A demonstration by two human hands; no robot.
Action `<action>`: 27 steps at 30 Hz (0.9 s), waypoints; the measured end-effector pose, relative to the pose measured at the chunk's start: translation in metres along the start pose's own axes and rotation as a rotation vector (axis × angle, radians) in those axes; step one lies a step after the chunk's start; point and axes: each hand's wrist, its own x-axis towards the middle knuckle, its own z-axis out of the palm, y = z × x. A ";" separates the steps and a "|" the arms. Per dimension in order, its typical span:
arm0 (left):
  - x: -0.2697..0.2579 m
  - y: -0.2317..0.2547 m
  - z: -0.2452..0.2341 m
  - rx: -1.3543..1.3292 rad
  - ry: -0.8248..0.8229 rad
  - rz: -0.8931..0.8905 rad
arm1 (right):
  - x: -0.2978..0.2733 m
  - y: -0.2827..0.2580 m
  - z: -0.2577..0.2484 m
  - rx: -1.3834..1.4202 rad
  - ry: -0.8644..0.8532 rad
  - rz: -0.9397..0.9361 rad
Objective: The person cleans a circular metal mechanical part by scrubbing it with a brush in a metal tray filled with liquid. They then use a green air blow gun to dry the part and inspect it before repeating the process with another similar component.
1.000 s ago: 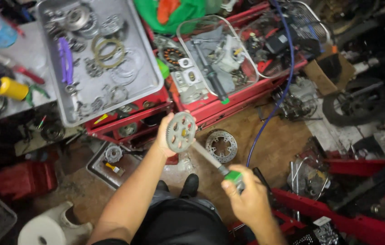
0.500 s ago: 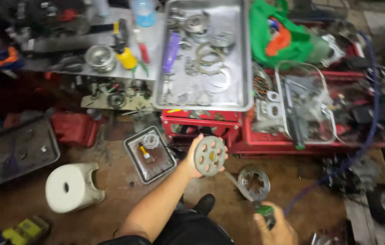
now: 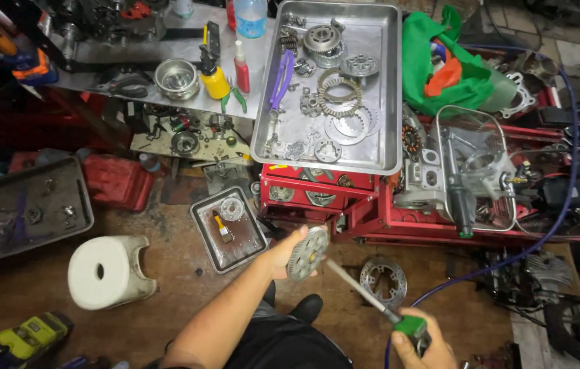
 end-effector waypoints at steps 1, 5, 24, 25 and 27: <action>-0.007 0.005 0.005 0.001 -0.005 -0.002 | 0.000 0.001 -0.004 0.000 0.005 0.003; -0.061 0.051 0.057 0.500 0.095 0.056 | -0.004 -0.005 -0.012 -0.046 -0.080 0.026; -0.087 0.039 0.031 2.495 -0.039 0.970 | -0.007 -0.063 -0.005 -0.068 -0.257 -0.189; -0.087 0.042 0.031 2.496 -0.038 0.969 | -0.003 -0.062 -0.004 -0.068 -0.258 -0.190; -0.084 0.048 0.031 2.457 -0.080 0.889 | 0.002 -0.055 0.000 -0.087 -0.276 -0.235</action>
